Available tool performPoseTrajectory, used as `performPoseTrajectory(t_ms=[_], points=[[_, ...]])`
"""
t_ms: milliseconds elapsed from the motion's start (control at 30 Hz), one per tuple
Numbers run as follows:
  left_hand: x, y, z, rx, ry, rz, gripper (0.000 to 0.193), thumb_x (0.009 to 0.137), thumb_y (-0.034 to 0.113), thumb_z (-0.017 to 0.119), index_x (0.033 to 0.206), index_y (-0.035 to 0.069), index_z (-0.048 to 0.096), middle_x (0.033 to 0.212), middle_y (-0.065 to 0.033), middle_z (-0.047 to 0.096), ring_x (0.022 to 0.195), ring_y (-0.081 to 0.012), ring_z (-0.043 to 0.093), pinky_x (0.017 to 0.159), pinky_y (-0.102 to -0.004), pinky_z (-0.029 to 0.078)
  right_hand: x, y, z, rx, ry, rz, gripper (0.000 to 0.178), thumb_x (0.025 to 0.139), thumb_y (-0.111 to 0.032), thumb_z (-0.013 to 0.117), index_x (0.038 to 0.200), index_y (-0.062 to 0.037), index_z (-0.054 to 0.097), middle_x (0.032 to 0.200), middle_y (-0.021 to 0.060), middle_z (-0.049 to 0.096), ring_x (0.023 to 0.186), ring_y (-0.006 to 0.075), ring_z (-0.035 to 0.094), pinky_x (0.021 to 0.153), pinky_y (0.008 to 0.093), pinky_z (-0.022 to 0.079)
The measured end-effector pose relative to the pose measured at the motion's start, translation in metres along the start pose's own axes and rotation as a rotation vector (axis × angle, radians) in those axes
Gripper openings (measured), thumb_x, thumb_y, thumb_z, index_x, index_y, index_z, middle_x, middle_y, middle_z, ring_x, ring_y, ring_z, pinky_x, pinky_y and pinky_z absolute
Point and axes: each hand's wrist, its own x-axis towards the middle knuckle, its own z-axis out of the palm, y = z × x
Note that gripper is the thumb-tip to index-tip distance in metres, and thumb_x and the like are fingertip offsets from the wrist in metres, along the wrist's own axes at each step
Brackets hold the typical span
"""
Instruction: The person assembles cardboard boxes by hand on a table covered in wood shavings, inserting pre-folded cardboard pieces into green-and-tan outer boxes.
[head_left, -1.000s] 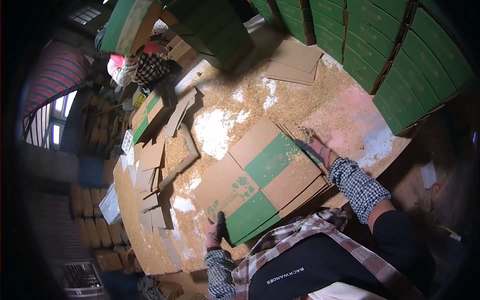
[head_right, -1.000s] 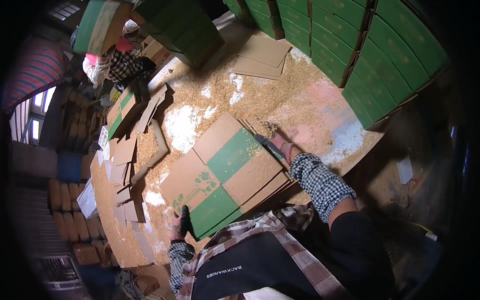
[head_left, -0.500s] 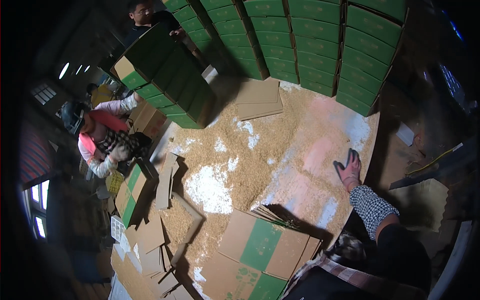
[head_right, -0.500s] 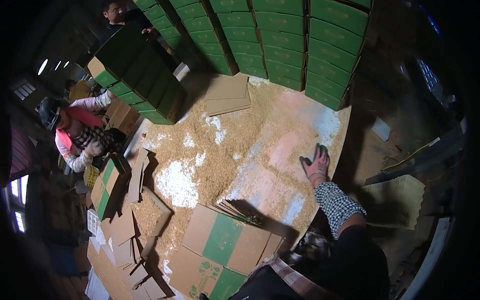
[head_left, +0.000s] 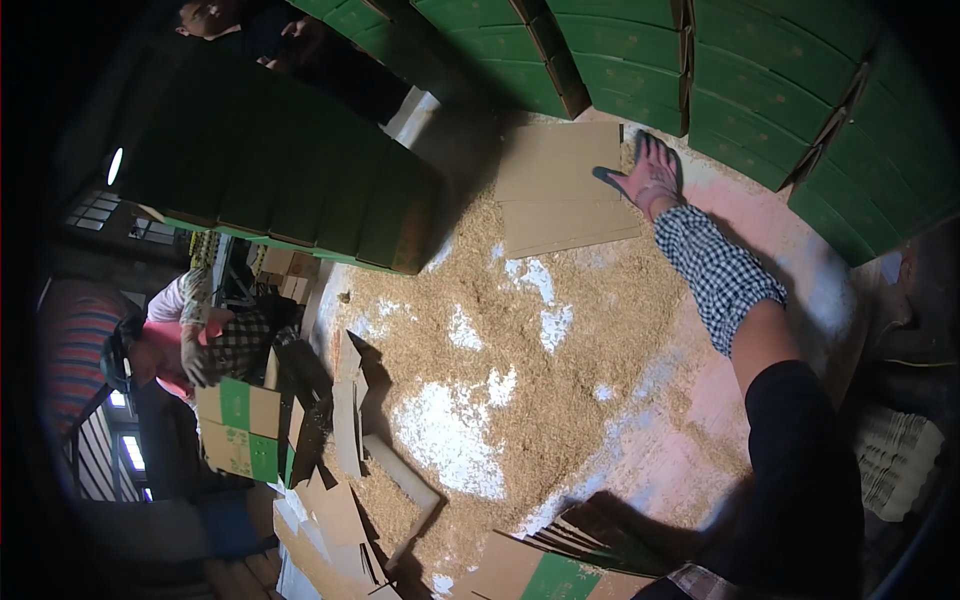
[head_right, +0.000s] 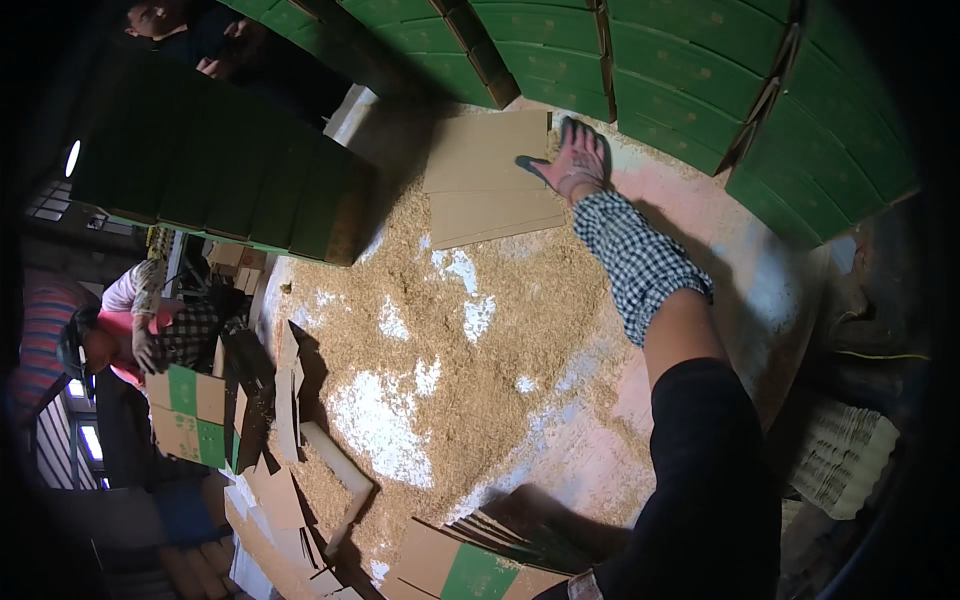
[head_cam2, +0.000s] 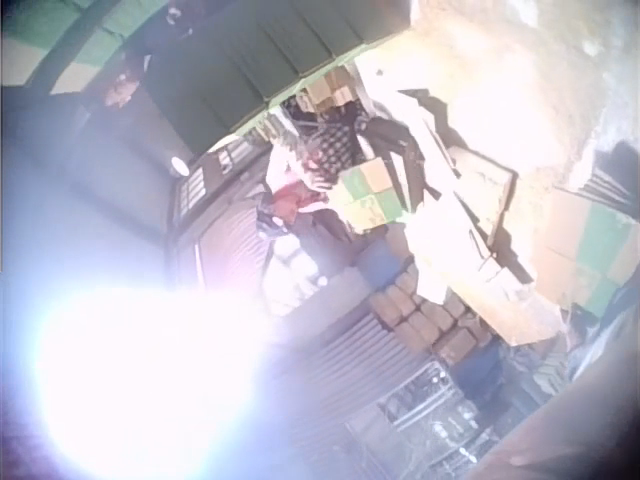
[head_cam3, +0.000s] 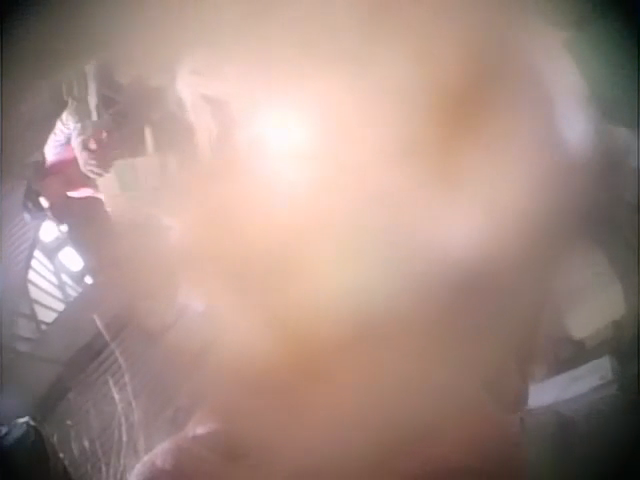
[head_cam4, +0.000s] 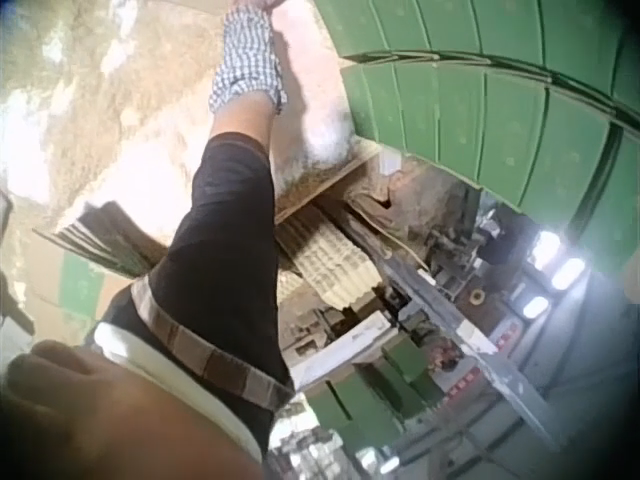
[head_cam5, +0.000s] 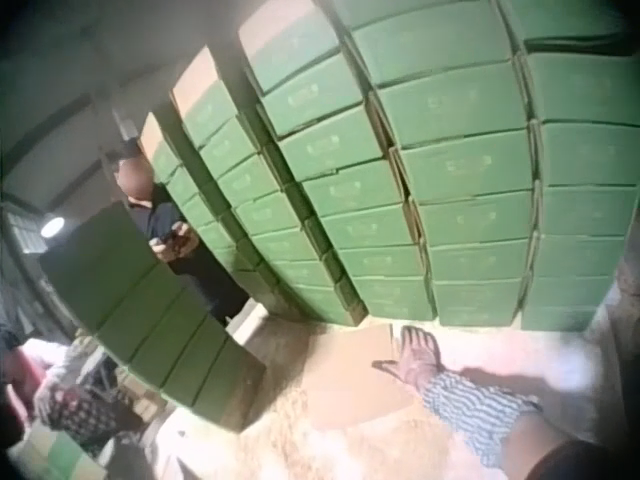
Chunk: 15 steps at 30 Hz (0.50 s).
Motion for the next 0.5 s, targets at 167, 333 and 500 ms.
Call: performPoseTrajectory(t_ms=[167, 333, 500], points=[[-0.011, 0.020, 0.013, 0.071, 0.042, -0.056, 0.013, 0.090, 0.016, 0.061, 0.098, 0.006, 0.059, 0.069, -0.0044, 0.056, 0.061, -0.0187, 0.056, 0.054, -0.0314, 0.043, -0.031, -0.108, 0.054, 0.021, -0.302, -0.580, 0.097, 0.070, -0.067, 0.065, 0.146, -0.0159, 0.034, 0.150, 0.0142, 0.034, 0.141, 0.0270, 0.027, 0.115, 0.0451, 0.017], [-0.014, 0.015, 0.019, 0.111, 0.029, -0.050, 0.011, 0.091, 0.017, 0.060, 0.096, 0.007, 0.059, 0.067, -0.0051, 0.055, 0.059, -0.0193, 0.055, 0.053, -0.0319, 0.042, -0.195, -0.130, 0.034, 0.247, -0.539, -0.559, 0.089, 0.079, -0.053, 0.063, 0.148, -0.0077, 0.027, 0.148, 0.0294, 0.026, 0.141, 0.0405, 0.023, 0.118, 0.0482, 0.011], [-0.027, -0.019, -0.015, 0.114, 0.067, -0.052, 0.011, 0.091, 0.017, 0.059, 0.093, 0.007, 0.060, 0.064, -0.0058, 0.053, 0.058, -0.0199, 0.054, 0.052, -0.0323, 0.041, -0.262, -0.092, -0.044, 0.421, -1.148, -0.868, 0.059, 0.084, -0.054, 0.062, 0.131, -0.0186, 0.056, 0.137, 0.0114, 0.051, 0.119, 0.0270, 0.054, 0.103, 0.0458, 0.041]])
